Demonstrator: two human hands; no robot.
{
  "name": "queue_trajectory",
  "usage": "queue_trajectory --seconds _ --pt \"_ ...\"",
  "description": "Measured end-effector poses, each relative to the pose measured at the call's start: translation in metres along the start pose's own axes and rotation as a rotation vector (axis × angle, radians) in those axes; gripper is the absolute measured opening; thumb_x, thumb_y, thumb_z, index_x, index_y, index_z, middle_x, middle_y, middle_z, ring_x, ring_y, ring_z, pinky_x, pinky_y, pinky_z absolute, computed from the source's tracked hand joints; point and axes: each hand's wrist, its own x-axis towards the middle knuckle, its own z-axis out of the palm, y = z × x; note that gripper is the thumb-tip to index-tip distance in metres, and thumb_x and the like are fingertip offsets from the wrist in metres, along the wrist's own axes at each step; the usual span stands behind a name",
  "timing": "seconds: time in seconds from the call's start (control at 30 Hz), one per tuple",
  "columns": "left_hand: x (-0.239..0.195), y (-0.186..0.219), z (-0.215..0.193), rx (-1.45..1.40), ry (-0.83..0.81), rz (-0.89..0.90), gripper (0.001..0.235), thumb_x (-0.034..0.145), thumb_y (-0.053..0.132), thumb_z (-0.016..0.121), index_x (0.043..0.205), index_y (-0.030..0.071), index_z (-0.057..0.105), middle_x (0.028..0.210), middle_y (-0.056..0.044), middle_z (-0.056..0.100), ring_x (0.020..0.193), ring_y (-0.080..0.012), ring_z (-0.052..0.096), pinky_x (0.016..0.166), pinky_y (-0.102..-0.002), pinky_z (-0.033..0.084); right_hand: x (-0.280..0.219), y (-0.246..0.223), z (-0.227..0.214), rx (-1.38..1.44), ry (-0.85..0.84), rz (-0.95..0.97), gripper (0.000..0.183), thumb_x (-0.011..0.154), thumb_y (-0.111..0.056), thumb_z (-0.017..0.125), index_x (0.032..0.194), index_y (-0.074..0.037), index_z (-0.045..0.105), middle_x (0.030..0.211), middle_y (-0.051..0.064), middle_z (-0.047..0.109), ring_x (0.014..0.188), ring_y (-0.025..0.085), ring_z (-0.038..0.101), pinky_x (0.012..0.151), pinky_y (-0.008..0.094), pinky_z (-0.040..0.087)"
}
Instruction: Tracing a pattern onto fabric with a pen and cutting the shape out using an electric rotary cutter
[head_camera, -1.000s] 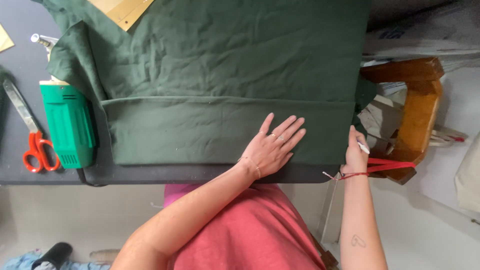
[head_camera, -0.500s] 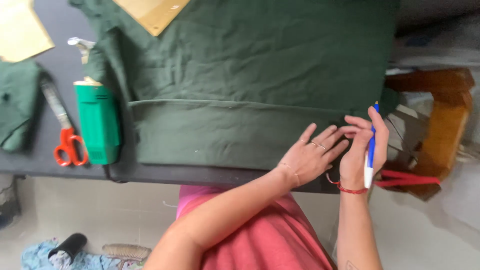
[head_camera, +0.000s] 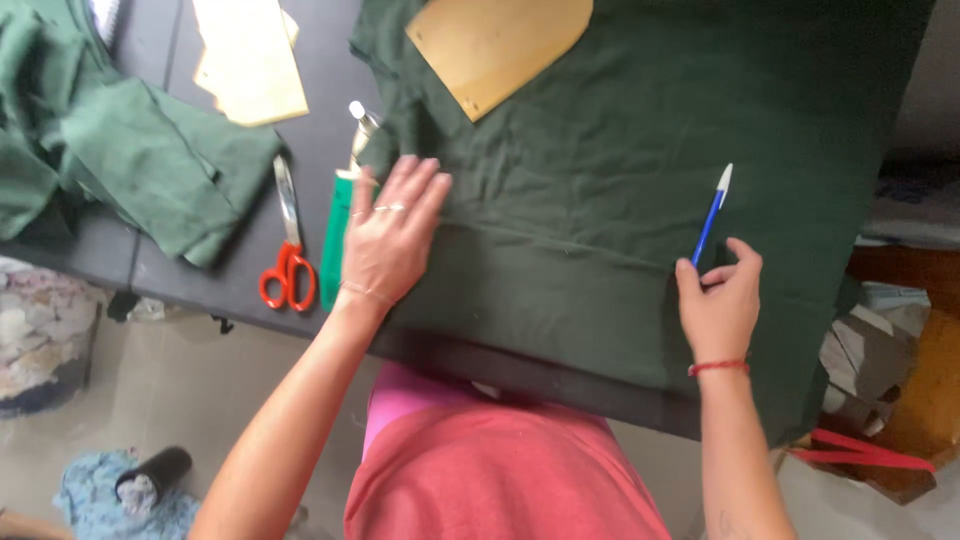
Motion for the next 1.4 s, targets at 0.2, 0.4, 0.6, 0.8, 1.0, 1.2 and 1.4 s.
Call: queue_trajectory --seconds 0.2,0.4,0.6,0.8,1.0,1.2,1.4 --pt "-0.004 -0.075 -0.028 -0.149 0.089 -0.193 0.03 0.086 0.012 0.053 0.115 0.019 0.055 0.126 -0.004 0.048 0.119 -0.0262 0.041 0.098 -0.055 0.019 -0.068 -0.193 0.047 0.36 -0.156 -0.189 0.024 0.066 -0.008 0.066 0.09 -0.006 0.062 0.07 0.011 0.052 0.06 0.024 0.057 0.049 0.026 0.048" --pt "-0.025 -0.146 -0.083 -0.638 0.017 -0.309 0.033 0.084 -0.003 0.047 0.113 0.012 0.054 0.115 -0.005 0.054 0.11 -0.0238 0.05 0.096 -0.039 0.036 -0.11 -0.296 0.148 0.276 -0.161 -0.268 0.052 0.067 -0.027 0.07 0.109 -0.007 0.047 0.09 0.012 0.044 0.083 0.031 0.052 0.071 0.038 0.046" --pt "-0.073 -0.188 -0.111 -0.763 -0.122 -0.541 0.021 0.089 -0.002 0.043 0.105 0.002 0.056 0.099 -0.009 0.06 0.094 -0.0169 0.057 0.085 -0.026 0.042 -0.11 -0.314 0.18 0.132 -0.032 0.003 0.078 0.054 -0.03 0.077 0.111 -0.001 0.033 0.101 0.017 0.043 0.094 0.034 0.046 0.083 0.038 0.038" --pt "-0.064 -0.186 -0.105 -0.887 -0.056 -0.477 0.017 0.091 -0.004 0.042 0.102 0.0 0.056 0.094 -0.01 0.06 0.086 -0.0172 0.06 0.081 -0.026 0.046 -0.121 -0.318 0.178 0.249 0.048 0.002 0.066 0.053 -0.017 0.067 0.111 -0.001 0.041 0.095 0.014 0.049 0.089 0.03 0.049 0.082 0.037 0.041" --pt "-0.042 -0.183 -0.096 -0.994 0.082 -0.467 0.016 0.093 -0.005 0.04 0.101 -0.002 0.053 0.091 -0.015 0.058 0.074 -0.0212 0.06 0.068 -0.024 0.045 -0.151 -0.321 0.116 0.608 -0.318 -0.106 0.062 0.055 -0.017 0.067 0.111 0.0 0.047 0.104 0.011 0.055 0.095 0.019 0.054 0.085 0.027 0.042" --pt "-0.031 -0.167 -0.086 -0.91 0.017 -0.322 0.018 0.092 -0.007 0.04 0.098 -0.001 0.056 0.09 -0.012 0.058 0.072 -0.0197 0.058 0.066 -0.025 0.041 -0.207 -0.26 0.065 1.119 -0.576 0.227 0.068 0.062 -0.027 0.068 0.118 0.0 0.042 0.11 0.011 0.055 0.096 0.018 0.054 0.083 0.029 0.044" --pt "-0.039 -0.083 -0.05 -0.917 -0.293 0.179 0.032 0.075 -0.002 0.043 0.1 0.011 0.058 0.097 -0.004 0.062 0.089 -0.0211 0.057 0.084 -0.037 0.039 -0.244 -0.221 0.034 0.833 -0.224 0.918 0.023 0.059 -0.008 0.068 0.077 0.004 0.062 0.073 0.016 0.068 0.061 0.024 0.064 0.06 0.034 0.053"
